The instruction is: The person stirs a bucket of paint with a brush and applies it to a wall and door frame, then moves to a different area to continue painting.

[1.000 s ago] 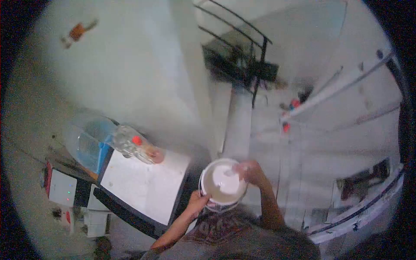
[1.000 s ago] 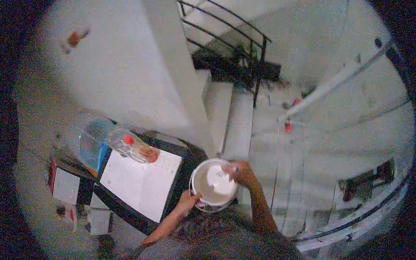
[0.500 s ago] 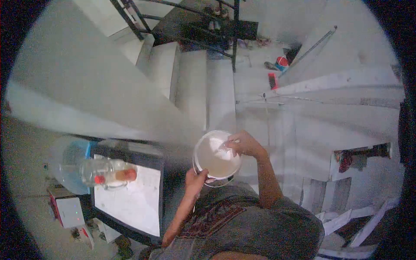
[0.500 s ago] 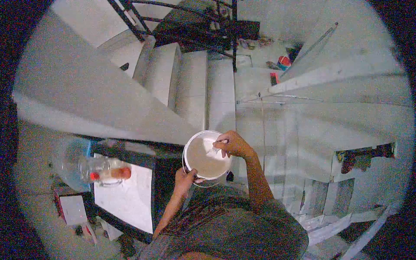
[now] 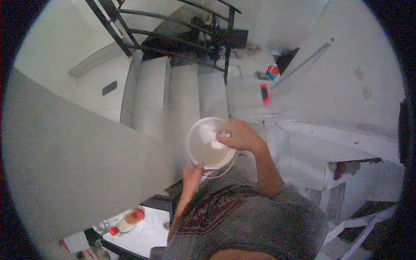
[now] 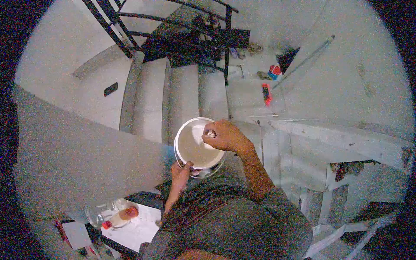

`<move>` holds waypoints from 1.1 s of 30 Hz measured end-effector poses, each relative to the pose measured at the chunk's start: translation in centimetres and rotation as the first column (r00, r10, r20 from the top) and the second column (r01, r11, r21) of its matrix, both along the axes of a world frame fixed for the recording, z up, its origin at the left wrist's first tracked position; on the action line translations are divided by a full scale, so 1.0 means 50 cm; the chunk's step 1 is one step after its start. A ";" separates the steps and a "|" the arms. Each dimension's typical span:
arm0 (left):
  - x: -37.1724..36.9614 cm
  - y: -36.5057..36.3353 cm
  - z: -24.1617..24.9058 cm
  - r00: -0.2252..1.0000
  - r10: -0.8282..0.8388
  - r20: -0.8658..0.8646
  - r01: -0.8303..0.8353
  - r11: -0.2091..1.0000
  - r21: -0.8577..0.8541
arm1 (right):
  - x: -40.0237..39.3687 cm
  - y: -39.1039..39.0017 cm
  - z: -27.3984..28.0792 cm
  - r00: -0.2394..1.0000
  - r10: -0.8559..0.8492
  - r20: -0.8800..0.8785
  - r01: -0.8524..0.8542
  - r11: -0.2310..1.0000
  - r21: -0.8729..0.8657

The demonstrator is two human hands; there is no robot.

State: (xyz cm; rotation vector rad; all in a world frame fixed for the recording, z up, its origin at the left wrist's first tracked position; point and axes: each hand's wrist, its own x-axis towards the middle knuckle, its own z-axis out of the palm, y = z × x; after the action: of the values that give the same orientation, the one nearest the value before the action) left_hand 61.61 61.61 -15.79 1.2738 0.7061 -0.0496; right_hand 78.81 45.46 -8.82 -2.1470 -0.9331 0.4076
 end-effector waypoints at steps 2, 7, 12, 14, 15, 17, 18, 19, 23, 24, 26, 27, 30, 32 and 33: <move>0.019 0.010 0.015 1.000 0.021 0.011 -0.022 1.000 0.023 | 0.026 0.025 0.020 1.000 0.024 0.005 -0.024 1.000 0.001; 0.063 0.047 -0.004 0.994 0.107 0.026 -0.106 0.994 -0.019 | 0.100 0.098 0.086 0.935 0.198 -0.294 -0.232 0.969 -0.086; 0.146 0.065 -0.002 0.997 0.057 -0.054 -0.056 0.998 0.024 | 0.219 0.186 -0.004 0.910 0.414 -0.031 -0.415 0.909 -0.044; 0.163 0.072 -0.087 0.992 0.099 -0.080 -0.089 0.989 0.120 | 0.268 0.224 -0.061 0.874 0.480 -0.079 -0.486 0.869 -0.093; 0.175 0.075 -0.110 0.988 0.115 -0.098 -0.092 0.973 0.213 | 0.289 0.239 -0.062 0.861 0.503 -0.072 -0.508 0.856 -0.091; 0.216 0.087 -0.091 0.991 0.114 -0.074 -0.076 0.918 0.388 | 0.336 0.256 -0.049 0.792 0.541 -0.283 -0.592 0.794 -0.138; 0.229 0.090 -0.062 0.972 0.125 -0.197 -0.052 0.940 0.338 | 0.349 0.266 -0.045 0.783 0.559 -0.272 -0.608 0.781 -0.145; 0.258 0.093 -0.033 0.937 0.129 -0.325 -0.035 0.960 0.279 | 0.382 0.277 -0.038 0.757 0.536 -0.373 -0.624 0.763 -0.170; 0.310 0.105 0.006 0.951 0.222 -0.216 -0.170 0.957 0.235 | 0.477 0.269 -0.043 0.734 0.450 -0.509 -0.610 0.766 -0.202; 0.336 0.104 -0.001 0.935 0.306 -0.179 -0.290 0.950 0.113 | 0.520 0.263 -0.040 0.729 0.464 -0.504 -0.622 0.757 -0.202; 0.396 0.111 0.017 0.915 0.377 -0.143 -0.383 0.923 -0.017 | 0.581 0.236 -0.025 0.714 0.410 -0.567 -0.537 0.841 -0.069; 0.446 0.121 0.043 0.905 0.336 -0.262 -0.317 0.942 0.115 | 0.626 0.223 0.005 0.714 0.406 -0.570 -0.530 0.846 -0.062; 0.542 0.138 0.109 0.890 0.294 -0.349 -0.208 0.942 0.262 | 0.675 0.176 0.077 0.722 0.320 -0.613 -0.372 0.927 0.045; 0.589 0.145 0.092 0.918 0.296 -0.263 -0.209 0.927 0.312 | 0.725 0.136 0.072 0.788 0.279 -0.548 -0.218 0.960 0.175; 0.609 0.141 0.113 0.913 0.324 -0.249 -0.239 0.917 0.318 | 0.733 0.120 0.085 0.787 0.307 -0.536 -0.248 0.952 0.181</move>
State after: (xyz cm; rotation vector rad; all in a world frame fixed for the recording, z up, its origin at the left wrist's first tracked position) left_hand 92.05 68.67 -10.16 1.4373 1.1895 0.1050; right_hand 115.46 51.47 -4.56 -1.6421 -0.8941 1.0528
